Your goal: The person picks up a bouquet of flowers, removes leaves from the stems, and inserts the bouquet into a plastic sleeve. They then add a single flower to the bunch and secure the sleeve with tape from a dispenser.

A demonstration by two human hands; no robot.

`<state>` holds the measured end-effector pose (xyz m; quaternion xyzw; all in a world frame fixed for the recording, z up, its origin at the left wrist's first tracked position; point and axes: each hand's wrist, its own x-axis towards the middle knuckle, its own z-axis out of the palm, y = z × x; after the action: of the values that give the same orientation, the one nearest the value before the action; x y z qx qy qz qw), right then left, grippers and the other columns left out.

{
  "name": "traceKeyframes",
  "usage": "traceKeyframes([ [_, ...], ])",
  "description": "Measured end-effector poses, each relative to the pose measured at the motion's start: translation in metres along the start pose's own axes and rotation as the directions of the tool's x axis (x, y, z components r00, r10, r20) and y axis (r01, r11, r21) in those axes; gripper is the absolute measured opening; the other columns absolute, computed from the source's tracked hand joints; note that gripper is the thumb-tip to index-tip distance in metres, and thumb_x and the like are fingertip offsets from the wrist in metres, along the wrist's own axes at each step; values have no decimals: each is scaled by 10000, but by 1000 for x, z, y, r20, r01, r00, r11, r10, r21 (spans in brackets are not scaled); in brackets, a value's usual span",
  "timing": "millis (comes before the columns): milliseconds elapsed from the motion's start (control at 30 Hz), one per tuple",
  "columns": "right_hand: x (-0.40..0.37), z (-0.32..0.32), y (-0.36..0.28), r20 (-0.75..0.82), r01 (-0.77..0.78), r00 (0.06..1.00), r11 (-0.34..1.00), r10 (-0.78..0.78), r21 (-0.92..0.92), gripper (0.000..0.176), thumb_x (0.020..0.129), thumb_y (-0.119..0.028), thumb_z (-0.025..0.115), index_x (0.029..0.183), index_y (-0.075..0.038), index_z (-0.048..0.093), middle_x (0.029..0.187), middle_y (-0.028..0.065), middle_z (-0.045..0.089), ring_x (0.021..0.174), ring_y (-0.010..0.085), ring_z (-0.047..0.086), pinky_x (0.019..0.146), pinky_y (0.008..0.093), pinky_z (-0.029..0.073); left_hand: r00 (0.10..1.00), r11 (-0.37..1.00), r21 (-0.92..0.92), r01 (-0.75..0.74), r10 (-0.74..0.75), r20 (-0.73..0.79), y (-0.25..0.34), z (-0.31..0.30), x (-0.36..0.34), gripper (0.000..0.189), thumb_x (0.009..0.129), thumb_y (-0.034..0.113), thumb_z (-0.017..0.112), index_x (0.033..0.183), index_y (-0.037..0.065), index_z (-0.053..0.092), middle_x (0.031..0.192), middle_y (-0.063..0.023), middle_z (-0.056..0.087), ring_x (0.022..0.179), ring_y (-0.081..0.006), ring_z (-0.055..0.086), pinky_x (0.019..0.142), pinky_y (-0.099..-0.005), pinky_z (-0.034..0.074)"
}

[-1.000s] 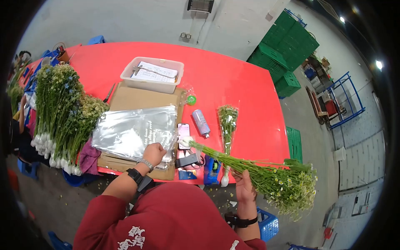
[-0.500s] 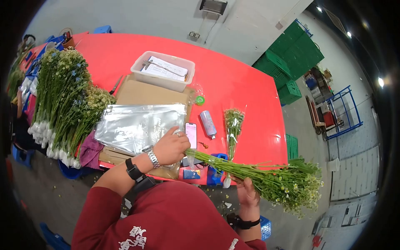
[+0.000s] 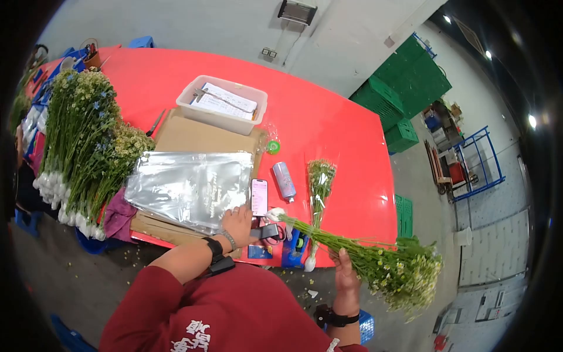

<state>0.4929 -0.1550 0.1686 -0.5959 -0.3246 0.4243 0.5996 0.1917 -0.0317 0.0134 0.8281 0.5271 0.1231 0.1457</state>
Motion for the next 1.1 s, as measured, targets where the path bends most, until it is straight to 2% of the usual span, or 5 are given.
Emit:
traceKeyframes([
  [167, 1, 3, 12, 9, 13, 1000, 1000, -13, 2, 377, 997, -263, 642, 1269, -6, 597, 1127, 120, 709, 1007, 240, 705, 881, 356, 558, 995, 949, 300, -96, 88, 42, -9, 47, 5, 351, 885, 265, 596, 1176, 70, 611, 1169, -127, 582, 1125, -284, 567, 875, -526, 387],
  [233, -1, 5, 12, 37, -4, 999, 1000, 3, 7, 374, 995, -259, 644, 1266, -7, 595, 1120, 118, 707, 996, 244, 704, 876, 362, 558, 973, 984, 178, 14, -55, 226, -4, 20, 7, 329, 872, 247, 609, 1153, 78, 643, 1140, -117, 612, 1074, -282, 603, 876, -523, 381],
  [500, -6, 28, -9, 211, 53, 975, 997, -65, 63, 434, 973, -196, 658, 1360, -46, 527, 1145, 120, 696, 992, 263, 707, 871, 396, 571, 915, 895, -199, 400, -376, 148, -25, -61, -4, 196, 821, 264, 642, 820, 98, 749, 869, -153, 702, 828, -349, 696, 728, -467, 555],
  [600, -7, 41, -15, 244, 146, 955, 983, -169, 109, 487, 974, -163, 640, 1423, -76, 471, 1216, 112, 667, 1034, 273, 696, 880, 418, 578, 946, 954, -84, 287, -296, -131, -32, -71, -15, 159, 804, 242, 668, 784, 91, 713, 847, -144, 696, 809, -356, 685, 732, -465, 549],
  [1100, -7, 79, -18, 313, 144, 931, 976, -189, 161, 522, 964, -93, 659, 1426, -39, 420, 1325, 132, 579, 1208, 280, 600, 982, 467, 544, 836, 569, -769, 292, -542, -84, -45, -96, -23, 286, 806, 244, 792, 740, 26, 618, 686, -125, 651, 664, -279, 644, 654, -384, 511],
])
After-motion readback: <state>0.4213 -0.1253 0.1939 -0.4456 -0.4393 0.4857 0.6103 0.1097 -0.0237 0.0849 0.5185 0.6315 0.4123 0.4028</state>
